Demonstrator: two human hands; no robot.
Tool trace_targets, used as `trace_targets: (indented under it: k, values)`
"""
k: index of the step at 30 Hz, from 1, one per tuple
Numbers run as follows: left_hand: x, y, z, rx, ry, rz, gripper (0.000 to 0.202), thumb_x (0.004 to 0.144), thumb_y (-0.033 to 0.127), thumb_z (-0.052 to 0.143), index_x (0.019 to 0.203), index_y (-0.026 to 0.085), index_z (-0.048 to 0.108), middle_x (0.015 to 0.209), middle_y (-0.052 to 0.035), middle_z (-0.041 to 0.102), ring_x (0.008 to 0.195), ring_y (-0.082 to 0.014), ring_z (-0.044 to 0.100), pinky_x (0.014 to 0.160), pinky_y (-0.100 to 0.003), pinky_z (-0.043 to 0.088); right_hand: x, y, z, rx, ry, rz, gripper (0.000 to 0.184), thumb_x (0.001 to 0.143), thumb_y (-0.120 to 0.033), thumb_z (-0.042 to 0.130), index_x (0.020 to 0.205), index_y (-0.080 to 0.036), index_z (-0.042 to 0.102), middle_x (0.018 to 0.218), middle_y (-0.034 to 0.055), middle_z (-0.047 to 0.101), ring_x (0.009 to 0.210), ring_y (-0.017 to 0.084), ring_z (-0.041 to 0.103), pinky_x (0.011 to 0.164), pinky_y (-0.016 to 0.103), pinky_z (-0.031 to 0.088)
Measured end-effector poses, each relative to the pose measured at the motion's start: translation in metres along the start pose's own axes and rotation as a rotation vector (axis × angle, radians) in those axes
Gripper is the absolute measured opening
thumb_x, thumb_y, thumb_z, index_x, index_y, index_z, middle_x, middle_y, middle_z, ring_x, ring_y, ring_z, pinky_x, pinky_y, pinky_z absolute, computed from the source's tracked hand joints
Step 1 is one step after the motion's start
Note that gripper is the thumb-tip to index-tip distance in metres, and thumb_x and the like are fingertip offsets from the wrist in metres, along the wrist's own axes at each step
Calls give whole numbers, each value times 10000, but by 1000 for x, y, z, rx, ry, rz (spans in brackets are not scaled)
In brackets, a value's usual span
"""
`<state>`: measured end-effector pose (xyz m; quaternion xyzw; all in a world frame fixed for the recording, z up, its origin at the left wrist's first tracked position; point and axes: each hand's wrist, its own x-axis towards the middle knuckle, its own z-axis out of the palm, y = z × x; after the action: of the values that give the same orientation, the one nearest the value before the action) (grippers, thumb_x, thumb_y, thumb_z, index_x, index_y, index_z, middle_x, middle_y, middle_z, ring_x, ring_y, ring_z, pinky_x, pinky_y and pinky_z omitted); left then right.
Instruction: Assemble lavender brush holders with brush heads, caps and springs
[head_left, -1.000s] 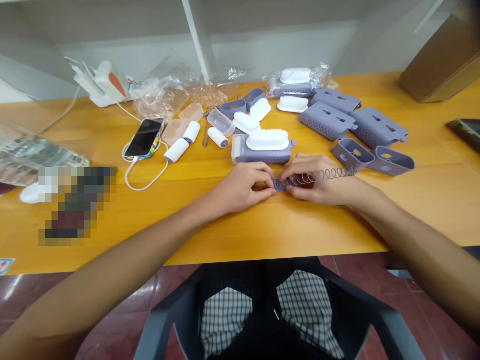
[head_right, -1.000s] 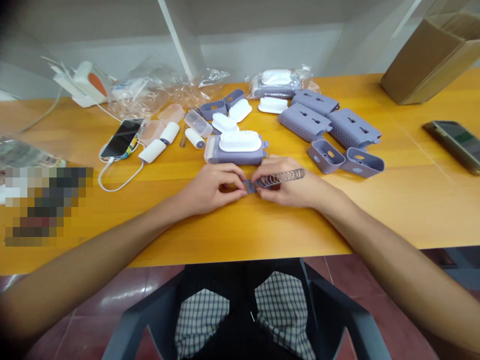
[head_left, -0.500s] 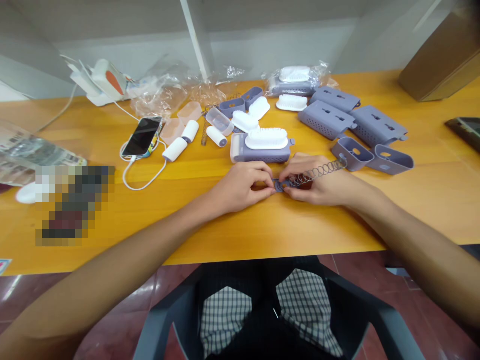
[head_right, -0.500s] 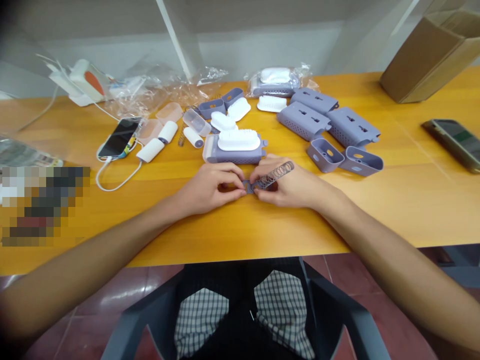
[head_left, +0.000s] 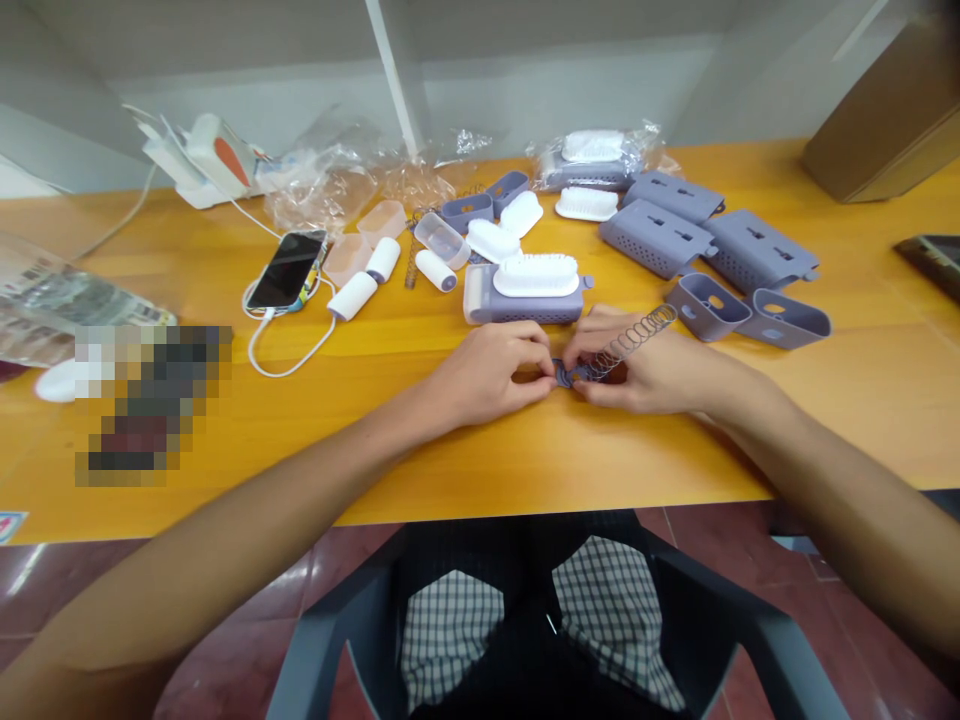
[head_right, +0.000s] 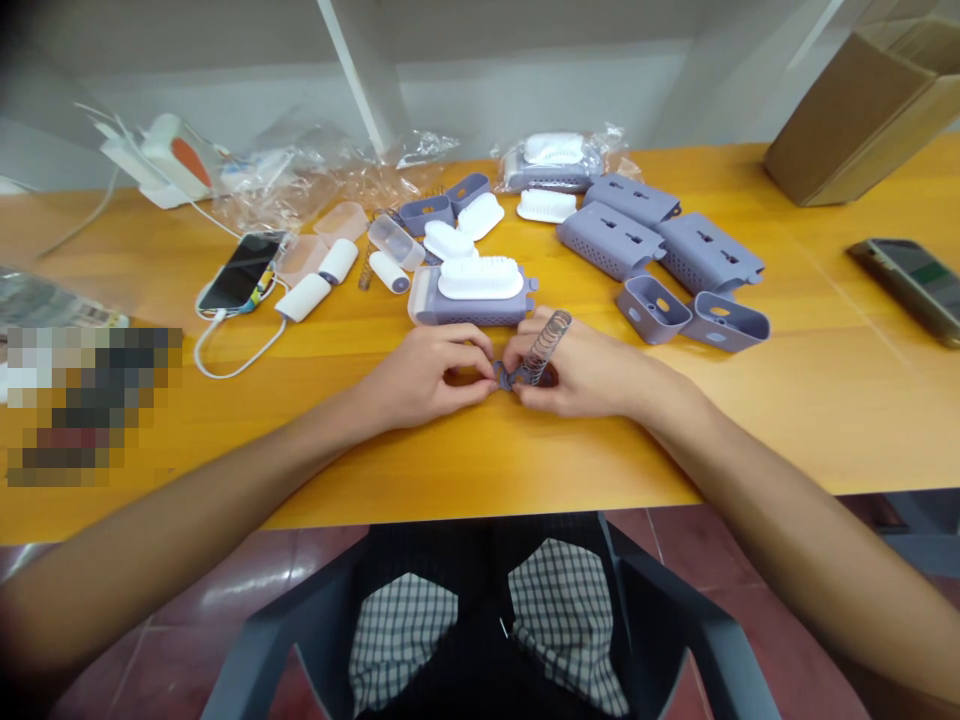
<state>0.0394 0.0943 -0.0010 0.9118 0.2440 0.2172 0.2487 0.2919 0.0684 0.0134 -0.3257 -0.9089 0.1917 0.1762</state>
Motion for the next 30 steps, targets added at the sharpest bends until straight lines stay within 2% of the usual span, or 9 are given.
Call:
trace_targets:
  k: [11,16,30]
  values:
    - [0,1,0,4,1,-15,108,941,203,704,910,186,807,1109,-80,763,920,-194,722,897,-351,559,-4,2,1,43,49,-28,125,940,-307,709,1022,-243,779,946,62,752,890,251,671,869,424,534]
    - [-1,1,0,6,-4,-11,124,961,221,693,917,193,806,1103,-75,763,915,-190,719,874,-344,550,-9,2,-1,48,37,7,172,921,-323,749,1067,-252,806,1009,70,767,933,258,690,850,409,560]
    - [-1,-1,-1,-53,-15,19,133,963,208,692,881,193,796,1097,-65,780,912,-180,722,851,-327,539,-6,-3,1,61,85,-28,146,947,-280,736,1054,-240,826,995,69,777,878,232,703,856,397,556]
